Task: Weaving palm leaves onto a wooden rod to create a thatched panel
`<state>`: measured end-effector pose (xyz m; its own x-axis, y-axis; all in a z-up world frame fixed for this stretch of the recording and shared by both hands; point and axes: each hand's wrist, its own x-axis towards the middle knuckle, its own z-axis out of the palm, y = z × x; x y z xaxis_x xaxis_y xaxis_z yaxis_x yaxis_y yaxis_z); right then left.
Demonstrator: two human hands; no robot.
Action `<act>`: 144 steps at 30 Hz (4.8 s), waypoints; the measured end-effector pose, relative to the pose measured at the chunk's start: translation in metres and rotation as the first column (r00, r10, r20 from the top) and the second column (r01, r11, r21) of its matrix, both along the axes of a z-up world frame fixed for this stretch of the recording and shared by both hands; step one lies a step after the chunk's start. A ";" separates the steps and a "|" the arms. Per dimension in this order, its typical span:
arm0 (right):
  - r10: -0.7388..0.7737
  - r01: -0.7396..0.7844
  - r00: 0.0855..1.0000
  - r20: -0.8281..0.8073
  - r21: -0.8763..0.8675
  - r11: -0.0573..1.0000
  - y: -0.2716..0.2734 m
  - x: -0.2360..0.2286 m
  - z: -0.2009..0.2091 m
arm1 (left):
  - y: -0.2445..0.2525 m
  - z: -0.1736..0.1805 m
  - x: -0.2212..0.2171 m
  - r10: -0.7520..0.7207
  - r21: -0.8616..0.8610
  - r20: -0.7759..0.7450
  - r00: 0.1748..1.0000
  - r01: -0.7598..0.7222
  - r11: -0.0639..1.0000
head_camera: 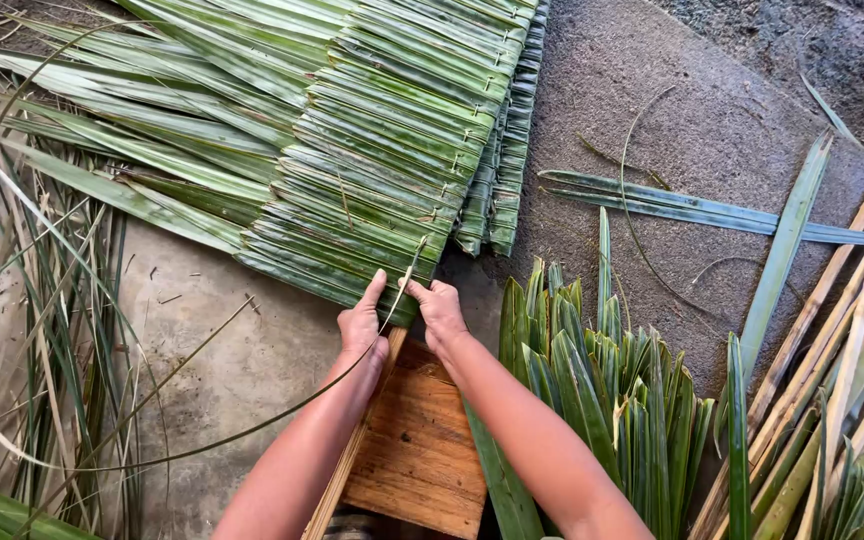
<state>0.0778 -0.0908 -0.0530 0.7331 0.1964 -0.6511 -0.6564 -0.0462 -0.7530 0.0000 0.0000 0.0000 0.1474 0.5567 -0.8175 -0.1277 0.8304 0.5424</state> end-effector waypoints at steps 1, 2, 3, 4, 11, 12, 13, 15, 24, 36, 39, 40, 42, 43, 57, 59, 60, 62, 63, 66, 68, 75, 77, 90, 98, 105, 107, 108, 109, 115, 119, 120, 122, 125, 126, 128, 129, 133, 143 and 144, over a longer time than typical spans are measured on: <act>0.000 0.000 1.000 -0.002 0.000 1.000 0.002 -0.002 0.005 | -0.001 0.003 0.001 0.000 0.000 -0.002 1.000 0.000 1.000; -0.015 0.015 1.000 0.001 0.002 1.000 0.005 -0.005 0.011 | -0.002 0.005 0.001 -0.047 -0.003 0.010 0.999 0.047 0.999; -0.029 0.029 1.000 0.005 0.003 1.000 0.006 -0.007 0.017 | -0.004 0.008 0.002 -0.094 -0.006 0.024 0.995 0.095 0.995; -0.029 0.029 1.000 0.004 0.002 1.000 0.005 -0.008 0.017 | -0.004 0.004 0.001 -0.094 -0.007 0.023 0.995 0.094 0.996; 0.332 -0.286 0.924 0.189 -0.235 0.929 -0.022 -0.013 0.115 | -0.006 0.022 0.012 -0.060 0.100 -0.087 0.994 0.069 0.993; 0.470 -0.347 0.832 0.294 -0.384 0.856 -0.030 -0.014 0.143 | -0.008 0.023 0.014 -0.055 0.099 -0.105 0.993 0.066 0.993; 0.480 -0.356 0.827 0.293 -0.388 0.850 -0.022 -0.010 0.165 | -0.008 0.028 0.014 -0.046 0.094 -0.104 0.994 0.056 0.994; 0.563 -0.217 0.500 0.658 -0.534 0.817 -0.003 -0.006 0.207 | -0.007 0.039 0.011 -0.026 0.066 -0.047 0.999 0.029 0.997; 0.845 -0.415 0.397 0.358 -0.751 0.513 0.126 0.087 0.046 | -0.004 0.058 0.011 0.000 0.034 -0.020 1.000 0.000 0.999; 0.964 -0.306 0.096 0.248 -0.914 0.266 0.150 0.072 0.093 | -0.010 0.027 0.008 -0.043 0.080 -0.073 0.996 0.049 0.996; 0.763 -0.373 0.252 0.595 -0.668 0.644 0.138 0.080 0.119 | -0.002 0.051 0.010 0.037 -0.074 0.012 0.999 -0.037 0.997; 0.764 -0.361 0.259 0.591 -0.674 0.645 0.122 0.085 0.134 | -0.003 0.046 0.011 0.024 -0.080 0.016 1.000 -0.023 0.997; 0.674 -0.331 0.233 0.701 -0.594 0.733 0.096 0.095 0.165 | -0.002 0.034 0.013 0.054 -0.076 0.027 0.998 -0.052 0.996; 0.678 -0.327 0.229 0.698 -0.601 0.729 0.076 0.090 0.172 | -0.003 0.026 0.012 0.054 -0.082 0.032 0.998 -0.052 0.995; 0.363 -0.241 0.745 0.560 -0.280 0.929 -0.014 0.012 0.131 | -0.006 -0.008 0.005 -0.043 0.045 -0.021 0.999 0.044 0.998; 0.405 -0.244 0.711 0.575 -0.339 0.909 -0.015 0.013 0.142 | -0.005 0.009 0.008 -0.038 0.049 -0.017 0.999 0.039 0.998; 0.447 -0.243 0.676 0.586 -0.395 0.886 -0.015 0.013 0.147 | -0.003 0.018 0.009 -0.033 0.054 -0.013 0.999 0.033 0.998; 0.455 -0.246 0.648 0.610 -0.398 0.884 -0.015 0.012 0.145 | -0.004 0.018 0.010 -0.030 0.075 -0.013 0.999 0.031 0.997; 0.465 -0.254 0.618 0.634 -0.400 0.881 -0.015 0.013 0.144 | -0.004 0.017 0.012 -0.023 0.096 -0.012 1.000 0.024 0.995; 0.477 -0.246 0.560 0.678 -0.415 0.876 -0.012 0.009 0.135 | -0.005 0.013 0.011 -0.031 0.095 -0.015 0.999 0.032 0.995; 0.475 -0.231 0.532 0.702 -0.419 0.878 -0.008 0.010 0.129 | -0.005 0.014 0.011 -0.042 0.104 -0.031 0.999 0.045 0.994; 0.485 -0.232 0.463 0.742 -0.426 0.874 -0.003 0.002 0.138 | -0.005 0.019 0.009 -0.050 0.161 -0.043 0.998 0.056 0.985; 0.495 -0.236 0.443 0.747 -0.436 0.868 -0.002 0.003 0.138 | -0.004 0.019 0.009 -0.054 0.161 -0.038 0.998 0.059 0.985; 0.580 -0.263 0.283 0.764 -0.520 0.813 0.000 0.004 0.153 | -0.006 0.008 0.006 -0.037 0.155 -0.008 0.999 0.038 0.987; 0.650 -0.246 0.213 0.730 -0.604 0.758 0.003 0.004 0.155 | -0.004 0.021 0.006 -0.048 0.154 -0.005 0.999 0.048 0.987; 0.686 -0.230 0.178 0.706 -0.648 0.726 0.005 0.006 0.156 | -0.005 0.040 0.008 -0.057 0.168 0.000 0.998 0.056 0.984; 0.687 -0.233 0.185 0.702 -0.648 0.725 0.005 0.007 0.154 | -0.005 0.039 0.008 -0.056 0.161 -0.004 0.998 0.056 0.985; 0.690 -0.235 0.192 0.698 -0.650 0.723 0.004 0.007 0.153 | -0.005 0.038 0.009 -0.057 0.154 -0.008 0.998 0.057 0.986; 0.690 -0.235 0.192 0.698 -0.650 0.723 0.004 0.008 0.152 | -0.005 0.035 0.008 -0.057 0.154 -0.008 0.998 0.058 0.986; 0.730 -0.216 0.140 0.670 -0.698 0.682 0.006 0.010 0.148 | -0.008 0.017 0.005 -0.048 0.163 0.024 0.999 0.044 0.986; 0.811 -0.155 0.041 0.583 -0.799 0.582 0.010 0.012 0.139 | -0.011 0.013 0.004 -0.042 0.165 0.054 0.998 0.033 0.986; 0.831 -0.149 0.028 0.556 -0.819 0.553 0.012 0.013 0.137 | -0.011 0.021 0.005 -0.030 0.154 0.066 0.997 0.020 0.988; 0.818 -0.177 0.046 0.574 -0.801 0.572 0.005 0.015 0.140 | -0.012 0.020 0.005 -0.037 0.154 0.055 0.998 0.028 0.988; 0.792 -0.174 0.038 0.609 -0.777 0.605 0.005 0.011 0.160 | -0.010 0.044 0.008 -0.043 0.165 0.039 0.998 0.036 0.986; 0.780 -0.139 0.003 0.626 -0.772 0.621 0.004 0.008 0.169 | -0.010 0.056 0.009 -0.040 0.176 0.043 0.998 0.032 0.984; 0.780 -0.094 -0.045 0.624 -0.780 0.619 0.001 0.007 0.147 | -0.007 0.047 0.006 -0.054 0.189 0.032 0.998 0.047 0.981; 0.778 -0.052 -0.103 0.619 -0.785 0.618 0.001 0.007 0.137 | -0.004 0.043 0.006 -0.057 0.203 0.027 0.998 0.051 0.978; 0.697 -0.204 0.028 0.717 -0.678 0.706 -0.012 0.001 0.154 | 0.000 0.022 0.004 -0.074 0.147 -0.038 0.997 0.079 0.986; 0.187 -0.207 0.750 0.635 -0.044 0.977 0.006 -0.020 0.095 | 0.015 0.086 0.000 -0.066 0.159 -0.070 0.995 0.077 0.984; 0.170 -0.210 0.702 0.692 -0.027 0.977 0.012 -0.021 0.080 | 0.018 0.078 -0.002 -0.060 0.165 -0.060 0.996 0.069 0.984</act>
<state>0.0572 -0.0783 0.0275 0.9164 0.3989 0.0324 0.0620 -0.0616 -0.9962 -0.0021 0.0179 0.0777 0.1448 0.6769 -0.7216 -0.0432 0.7330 0.6789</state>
